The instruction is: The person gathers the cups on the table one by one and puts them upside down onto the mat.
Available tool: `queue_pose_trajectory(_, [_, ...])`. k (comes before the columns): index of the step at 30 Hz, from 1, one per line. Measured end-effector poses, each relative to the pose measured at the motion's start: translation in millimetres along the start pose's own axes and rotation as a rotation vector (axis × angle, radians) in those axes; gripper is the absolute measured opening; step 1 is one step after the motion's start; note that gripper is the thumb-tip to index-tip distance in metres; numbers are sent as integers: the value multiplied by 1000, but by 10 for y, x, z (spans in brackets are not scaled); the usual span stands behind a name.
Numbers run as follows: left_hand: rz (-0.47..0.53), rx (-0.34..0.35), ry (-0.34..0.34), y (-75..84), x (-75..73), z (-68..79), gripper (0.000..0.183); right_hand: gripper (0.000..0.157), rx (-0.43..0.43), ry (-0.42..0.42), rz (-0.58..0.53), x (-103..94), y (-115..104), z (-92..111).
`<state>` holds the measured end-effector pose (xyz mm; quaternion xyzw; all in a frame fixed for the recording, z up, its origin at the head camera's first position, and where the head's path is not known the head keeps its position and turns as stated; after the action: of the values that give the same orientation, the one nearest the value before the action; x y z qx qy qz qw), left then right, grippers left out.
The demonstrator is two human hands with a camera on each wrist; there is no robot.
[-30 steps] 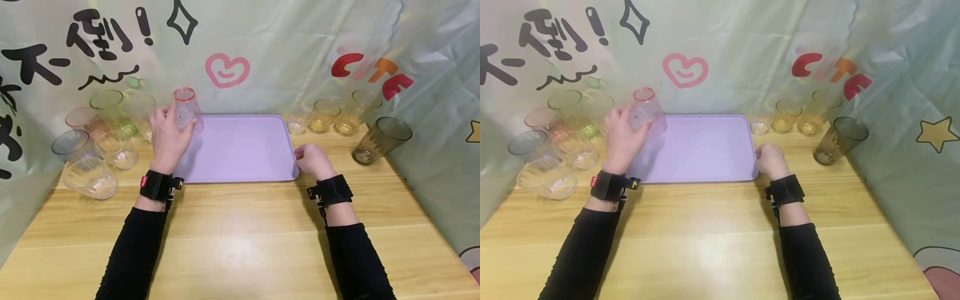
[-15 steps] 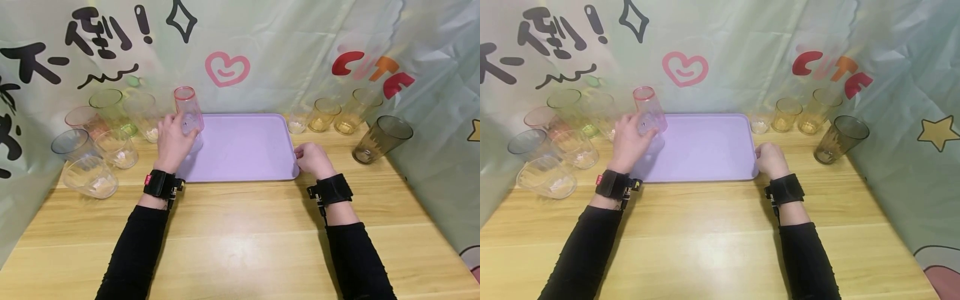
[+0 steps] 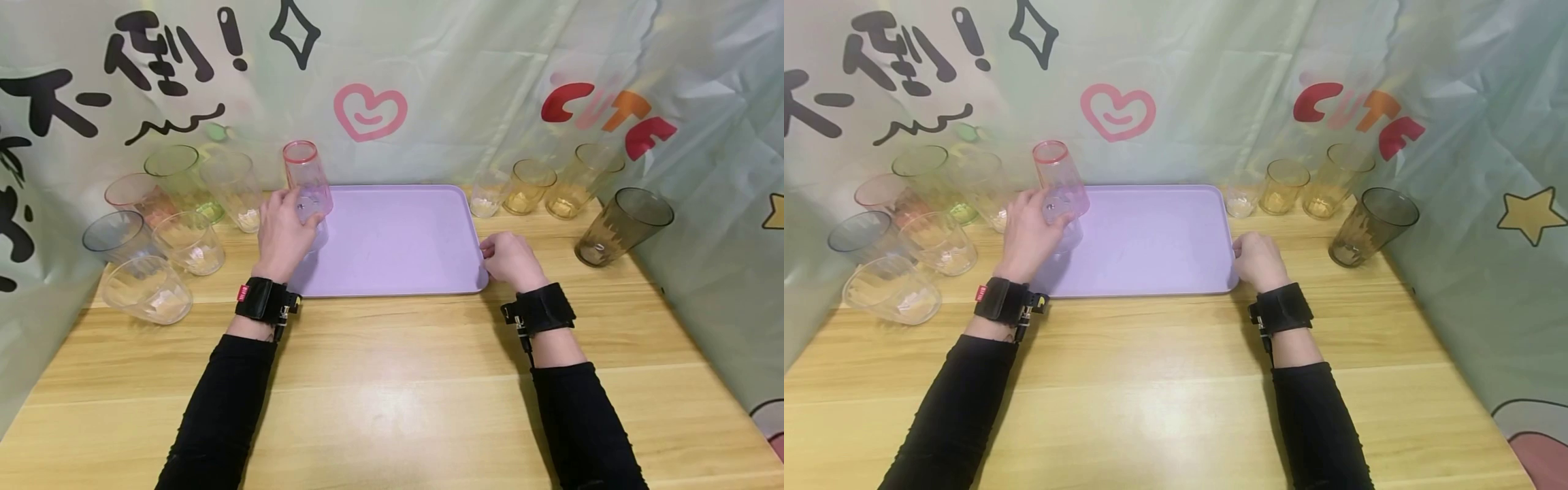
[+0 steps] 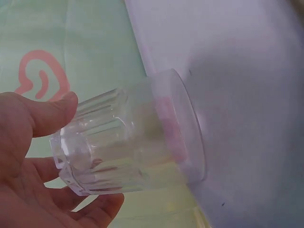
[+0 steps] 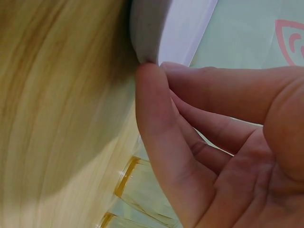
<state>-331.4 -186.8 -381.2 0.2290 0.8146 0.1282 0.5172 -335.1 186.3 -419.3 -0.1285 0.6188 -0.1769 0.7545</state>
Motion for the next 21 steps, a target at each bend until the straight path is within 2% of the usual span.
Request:
queue_pose_trajectory(7, [3,-10,-7,-4,12,-4,60,34,2,1,11,3,-4,-1])
queue_pose_trajectory(14, [-41,-10,-23,20,-2,17,60,34,-2,8,16,8,2,1])
queue_pose_trajectory(18, [-80,49,76,112,-113,-11,52,34,-10,17,5,-14,-9,3])
queue_pose_trajectory(21, [-93,115,207,232,-248,-23,44,39,-17,56,-34,-81,-30,11])
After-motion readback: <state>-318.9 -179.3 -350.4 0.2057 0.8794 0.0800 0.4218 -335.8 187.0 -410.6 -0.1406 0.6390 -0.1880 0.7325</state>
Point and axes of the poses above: each hand's wrist, its own z-axis away from the middle knuckle, its own x-axis out of the palm, y = z × x, the point moved 10 cm from there along -z, towards the middle knuckle, and after that the axes turned 13 degrees about x, right-handed, at the moved point
